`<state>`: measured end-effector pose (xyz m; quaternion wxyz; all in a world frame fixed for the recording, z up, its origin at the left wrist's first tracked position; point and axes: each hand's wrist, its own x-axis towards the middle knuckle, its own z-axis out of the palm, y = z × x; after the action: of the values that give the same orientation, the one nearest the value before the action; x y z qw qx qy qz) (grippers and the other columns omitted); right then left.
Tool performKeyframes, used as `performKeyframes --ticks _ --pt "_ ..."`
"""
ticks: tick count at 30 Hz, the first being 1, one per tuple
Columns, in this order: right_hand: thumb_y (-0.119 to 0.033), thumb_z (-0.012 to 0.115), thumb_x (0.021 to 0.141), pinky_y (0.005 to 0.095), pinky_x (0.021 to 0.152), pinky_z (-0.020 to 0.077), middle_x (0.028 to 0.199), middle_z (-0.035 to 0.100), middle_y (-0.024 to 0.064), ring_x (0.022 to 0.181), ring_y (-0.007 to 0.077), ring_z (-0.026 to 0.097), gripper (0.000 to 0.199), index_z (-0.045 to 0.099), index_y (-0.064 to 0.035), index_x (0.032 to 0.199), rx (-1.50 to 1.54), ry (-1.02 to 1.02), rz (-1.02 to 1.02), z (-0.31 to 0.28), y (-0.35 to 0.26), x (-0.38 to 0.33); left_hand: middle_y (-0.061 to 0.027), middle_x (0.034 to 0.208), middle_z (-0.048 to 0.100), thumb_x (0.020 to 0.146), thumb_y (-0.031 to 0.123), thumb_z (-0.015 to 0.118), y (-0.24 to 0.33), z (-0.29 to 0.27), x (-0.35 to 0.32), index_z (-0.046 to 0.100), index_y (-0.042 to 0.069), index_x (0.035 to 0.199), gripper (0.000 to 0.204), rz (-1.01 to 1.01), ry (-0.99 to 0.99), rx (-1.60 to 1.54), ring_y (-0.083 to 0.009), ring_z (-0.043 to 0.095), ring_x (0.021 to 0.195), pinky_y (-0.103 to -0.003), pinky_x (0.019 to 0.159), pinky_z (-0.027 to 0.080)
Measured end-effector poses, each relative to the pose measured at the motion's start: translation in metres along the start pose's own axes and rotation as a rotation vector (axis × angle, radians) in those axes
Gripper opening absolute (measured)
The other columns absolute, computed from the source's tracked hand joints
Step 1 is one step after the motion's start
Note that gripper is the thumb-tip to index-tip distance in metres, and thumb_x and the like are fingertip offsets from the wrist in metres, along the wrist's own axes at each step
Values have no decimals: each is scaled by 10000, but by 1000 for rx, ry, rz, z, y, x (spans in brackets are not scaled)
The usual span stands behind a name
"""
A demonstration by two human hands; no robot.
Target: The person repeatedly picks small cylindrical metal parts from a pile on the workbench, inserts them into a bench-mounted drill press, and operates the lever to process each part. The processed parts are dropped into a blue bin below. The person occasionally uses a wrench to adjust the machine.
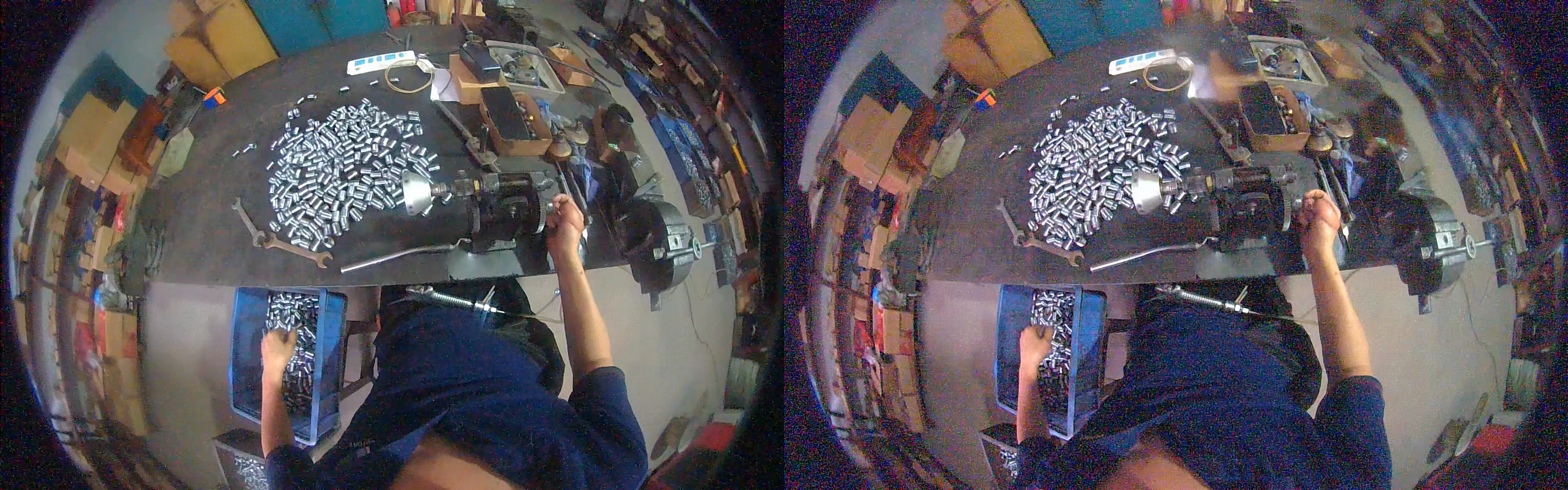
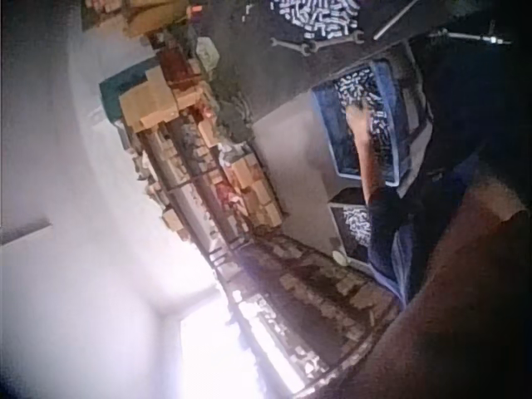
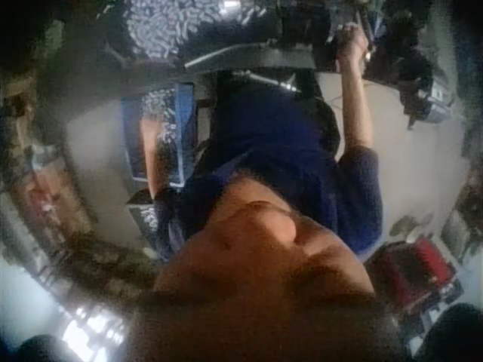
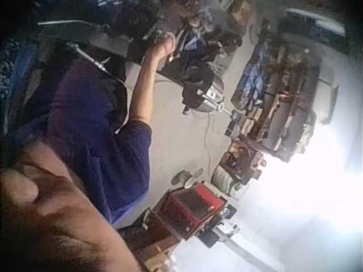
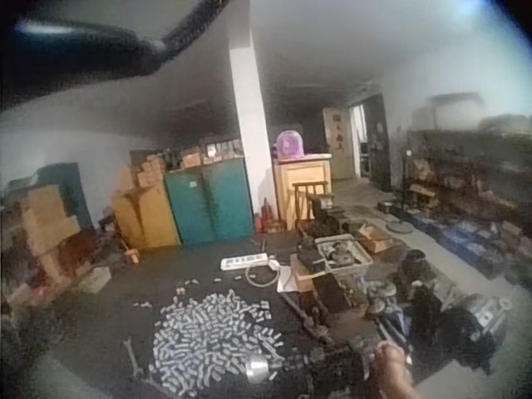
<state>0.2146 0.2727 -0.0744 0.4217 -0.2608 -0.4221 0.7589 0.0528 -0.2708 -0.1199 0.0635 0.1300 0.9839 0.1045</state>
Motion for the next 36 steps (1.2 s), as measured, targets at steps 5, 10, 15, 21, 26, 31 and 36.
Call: performKeyframes --ticks 5,10,15,21,26,31,36 --pt "-78 391 753 189 386 254 558 399 -36 428 48 304 133 520 -45 742 -16 -16 1 -3 4 2 -165 759 592 710 175 583 43 -34 19 579 8 816 198 146 138 -165 -320 575 720 -377 621 448" --pt "-219 476 816 180 393 233 564 410 -41 440 41 316 188 520 -49 751 -49 -41 -38 -5 7 4 -135 778 584 731 151 556 164 -60 59 585 46 816 138 538 214 -366 -313 564 718 -366 617 445" --pt "-179 458 801 174 400 239 566 409 -49 450 35 328 160 534 -59 725 -97 34 -33 -19 16 16 -137 781 561 723 160 508 270 -31 97 555 45 816 154 880 199 -287 -308 566 684 -402 581 455" --pt "-139 435 765 184 411 243 540 407 -42 442 53 332 124 527 -62 736 -56 51 28 -17 15 10 -151 739 572 629 125 541 306 19 121 554 12 796 203 992 165 -90 -270 580 687 -373 565 449" --pt "-143 456 762 184 419 257 542 412 -40 447 52 343 117 533 -64 724 -53 66 9 -21 20 13 -134 620 560 602 115 528 294 3 117 553 42 659 96 1048 103 -29 -304 581 600 -402 512 465" --pt "-172 496 772 184 406 264 564 432 -36 458 50 358 123 533 -74 708 -6 89 20 -16 19 14 -142 717 581 587 146 546 286 -17 109 578 29 606 122 951 174 -28 -289 592 642 -385 549 473" --pt "-146 490 772 186 401 252 554 421 -37 448 49 346 95 527 -69 729 6 64 37 -15 16 12 -170 728 571 600 93 536 283 -29 103 572 7 725 156 1042 36 90 -306 589 663 -398 563 467"
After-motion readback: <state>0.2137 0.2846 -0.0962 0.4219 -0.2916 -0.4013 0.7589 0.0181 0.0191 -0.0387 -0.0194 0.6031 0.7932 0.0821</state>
